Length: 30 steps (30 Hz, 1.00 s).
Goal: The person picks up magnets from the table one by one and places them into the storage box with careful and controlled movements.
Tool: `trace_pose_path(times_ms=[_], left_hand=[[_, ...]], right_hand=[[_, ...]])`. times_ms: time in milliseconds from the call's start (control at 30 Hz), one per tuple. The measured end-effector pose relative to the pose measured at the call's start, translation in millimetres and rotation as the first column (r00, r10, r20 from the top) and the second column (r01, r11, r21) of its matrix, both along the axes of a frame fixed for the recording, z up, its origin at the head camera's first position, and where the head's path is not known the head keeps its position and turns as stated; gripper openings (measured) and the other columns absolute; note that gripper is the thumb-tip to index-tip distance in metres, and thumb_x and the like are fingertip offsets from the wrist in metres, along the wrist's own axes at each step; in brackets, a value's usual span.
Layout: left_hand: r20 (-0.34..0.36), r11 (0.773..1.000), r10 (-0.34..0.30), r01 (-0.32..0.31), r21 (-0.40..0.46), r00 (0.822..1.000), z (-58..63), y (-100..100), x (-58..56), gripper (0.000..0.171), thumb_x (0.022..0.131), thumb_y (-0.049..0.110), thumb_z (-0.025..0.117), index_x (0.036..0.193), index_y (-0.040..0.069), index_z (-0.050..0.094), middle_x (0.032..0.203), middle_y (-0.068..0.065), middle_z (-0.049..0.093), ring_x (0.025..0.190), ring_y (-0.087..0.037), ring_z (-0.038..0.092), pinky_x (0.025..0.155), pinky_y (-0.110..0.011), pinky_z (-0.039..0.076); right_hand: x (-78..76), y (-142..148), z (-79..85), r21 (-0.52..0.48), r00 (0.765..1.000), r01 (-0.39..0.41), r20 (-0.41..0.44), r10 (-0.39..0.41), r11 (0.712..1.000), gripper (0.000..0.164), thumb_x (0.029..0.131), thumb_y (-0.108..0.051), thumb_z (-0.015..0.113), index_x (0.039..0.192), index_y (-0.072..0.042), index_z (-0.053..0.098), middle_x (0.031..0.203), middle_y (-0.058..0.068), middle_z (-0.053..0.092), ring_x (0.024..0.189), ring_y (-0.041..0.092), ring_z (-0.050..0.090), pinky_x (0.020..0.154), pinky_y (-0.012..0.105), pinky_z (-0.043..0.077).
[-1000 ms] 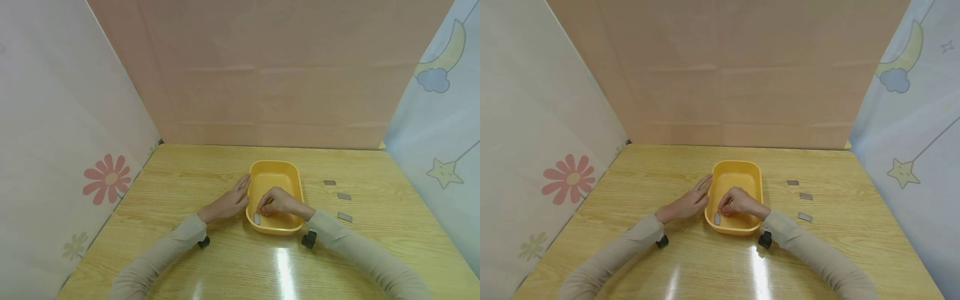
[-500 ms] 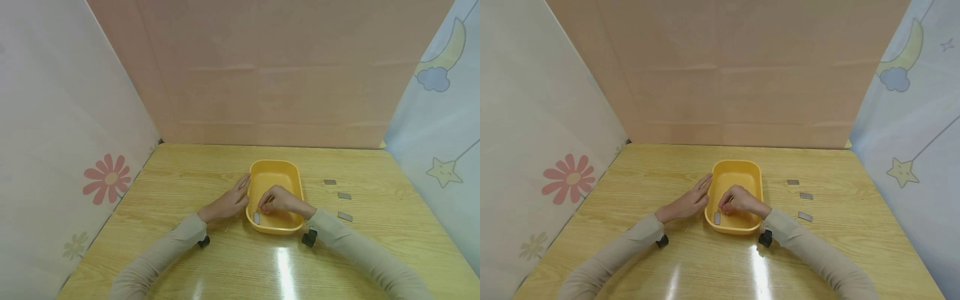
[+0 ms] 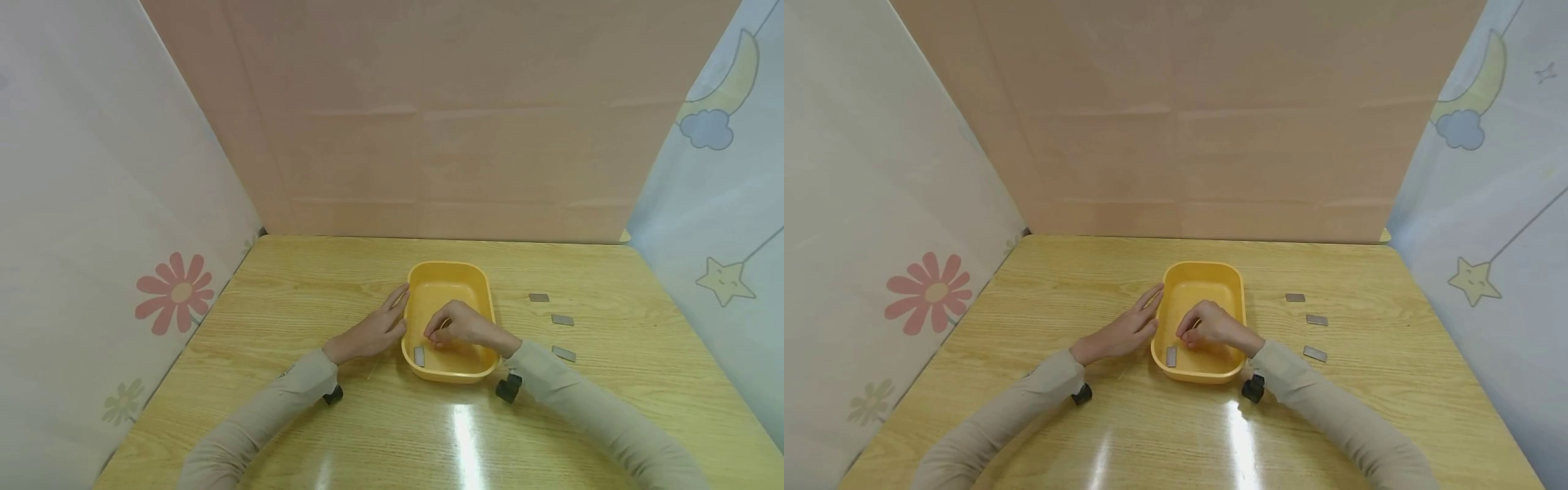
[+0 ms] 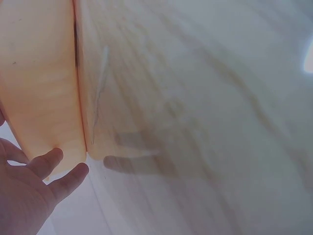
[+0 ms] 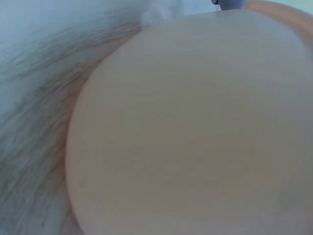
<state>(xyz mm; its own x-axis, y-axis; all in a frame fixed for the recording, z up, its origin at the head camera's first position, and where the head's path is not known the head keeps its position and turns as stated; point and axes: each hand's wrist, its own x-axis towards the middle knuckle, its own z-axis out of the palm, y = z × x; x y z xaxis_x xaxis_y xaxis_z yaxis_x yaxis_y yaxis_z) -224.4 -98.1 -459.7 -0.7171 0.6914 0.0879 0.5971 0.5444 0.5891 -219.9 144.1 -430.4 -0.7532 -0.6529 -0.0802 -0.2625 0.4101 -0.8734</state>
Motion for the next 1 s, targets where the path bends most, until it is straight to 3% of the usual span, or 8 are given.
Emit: trace_pose_path(times_ms=[333,600,1000], left_hand=[[-0.007,1.0,-0.001,0.001,-0.005,1.0,-0.3,-0.4,0.1,0.061,0.108,0.021,0.037,0.156,-0.005,0.01,0.166,-0.006,-0.005,0.14,-0.03,0.034,0.109,-0.043,0.035],[-0.001,1.0,-0.009,0.009,-0.007,1.0,-0.6,-0.4,-0.1,0.06,0.108,0.02,0.036,0.155,-0.006,0.009,0.166,-0.01,-0.005,0.136,-0.031,0.041,0.108,-0.042,0.038],[0.006,1.0,-0.015,0.015,0.0,1.0,-1.1,-1.1,-1.0,0.061,0.108,0.022,0.036,0.156,-0.005,0.008,0.166,-0.01,-0.005,0.135,-0.031,0.041,0.107,-0.042,0.038]], right_hand=[[-1.6,4.4,3.3,-0.018,1.0,-0.002,0.009,0.002,1.0,0.011,0.083,0.014,0.065,0.093,0.015,0.071,0.083,0.017,0.072,0.074,0.027,0.07,0.069,0.031,0.057],[-1.5,8.0,4.7,-0.034,0.999,0.007,0.032,-0.006,0.999,0.012,0.084,0.014,0.064,0.094,0.017,0.07,0.085,0.02,0.072,0.076,0.033,0.07,0.071,0.037,0.058],[-2.1,10.7,8.9,-0.021,0.999,0.019,0.036,-0.019,1.0,0.012,0.087,0.012,0.064,0.095,0.016,0.071,0.085,0.017,0.072,0.076,0.029,0.071,0.07,0.034,0.058]])
